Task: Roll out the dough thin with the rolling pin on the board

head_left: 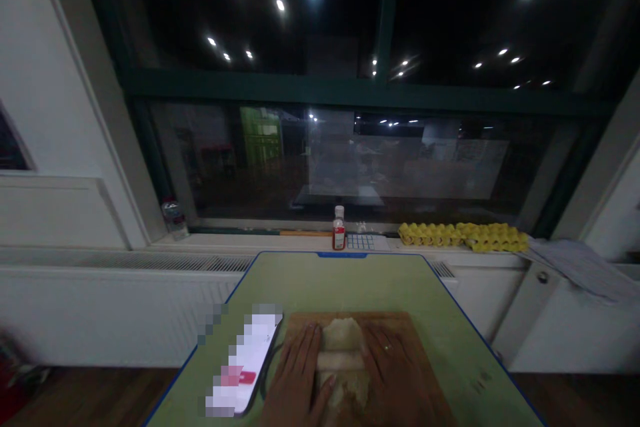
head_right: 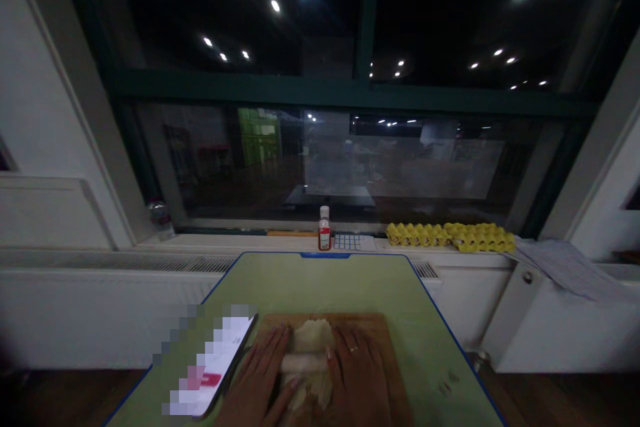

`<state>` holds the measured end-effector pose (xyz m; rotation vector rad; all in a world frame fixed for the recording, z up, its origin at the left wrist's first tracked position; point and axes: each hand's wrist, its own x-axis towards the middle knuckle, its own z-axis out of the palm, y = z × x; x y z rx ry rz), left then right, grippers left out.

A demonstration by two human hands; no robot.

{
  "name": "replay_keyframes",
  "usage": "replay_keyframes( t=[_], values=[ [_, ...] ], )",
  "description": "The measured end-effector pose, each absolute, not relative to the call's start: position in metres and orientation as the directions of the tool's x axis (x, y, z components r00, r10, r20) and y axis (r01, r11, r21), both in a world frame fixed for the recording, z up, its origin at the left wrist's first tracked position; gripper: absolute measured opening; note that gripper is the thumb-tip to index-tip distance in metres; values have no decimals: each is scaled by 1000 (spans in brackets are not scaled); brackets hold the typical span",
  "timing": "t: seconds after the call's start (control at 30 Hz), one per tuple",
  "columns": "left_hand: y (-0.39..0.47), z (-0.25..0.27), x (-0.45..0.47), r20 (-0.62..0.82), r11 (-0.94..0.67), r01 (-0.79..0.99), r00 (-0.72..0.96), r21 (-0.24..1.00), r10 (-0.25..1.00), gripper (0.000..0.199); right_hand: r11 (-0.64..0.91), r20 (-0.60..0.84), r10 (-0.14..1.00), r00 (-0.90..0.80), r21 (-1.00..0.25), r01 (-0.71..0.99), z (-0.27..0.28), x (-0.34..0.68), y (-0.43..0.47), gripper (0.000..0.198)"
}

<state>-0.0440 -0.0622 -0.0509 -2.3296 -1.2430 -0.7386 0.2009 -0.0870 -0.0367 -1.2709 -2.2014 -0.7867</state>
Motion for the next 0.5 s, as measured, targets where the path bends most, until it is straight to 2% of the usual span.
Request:
replay_keyframes(
  t=[0.13,0.2,0.3,0.4,0.5],
  values=[
    [-48,-53,-45,501,-534,845,460,5,733,75,394,515,760,-398,123,911,-29,201,-70,42],
    [-40,-44,-43,385,-518,851,452,83,804,68,355,407,853,-326,5,935,-20,199,-61,43],
    [-27,-22,-34,187,-441,885,412,150,892,71,262,292,931,-219,-114,958,-7,194,-44,43],
    [-10,-2,-22,33,-366,922,364,130,931,71,190,227,961,-156,-137,972,-8,189,-19,49],
    [7,7,-12,-9,-307,947,309,100,951,68,182,234,961,-151,-119,976,-20,189,9,52]
  ],
)
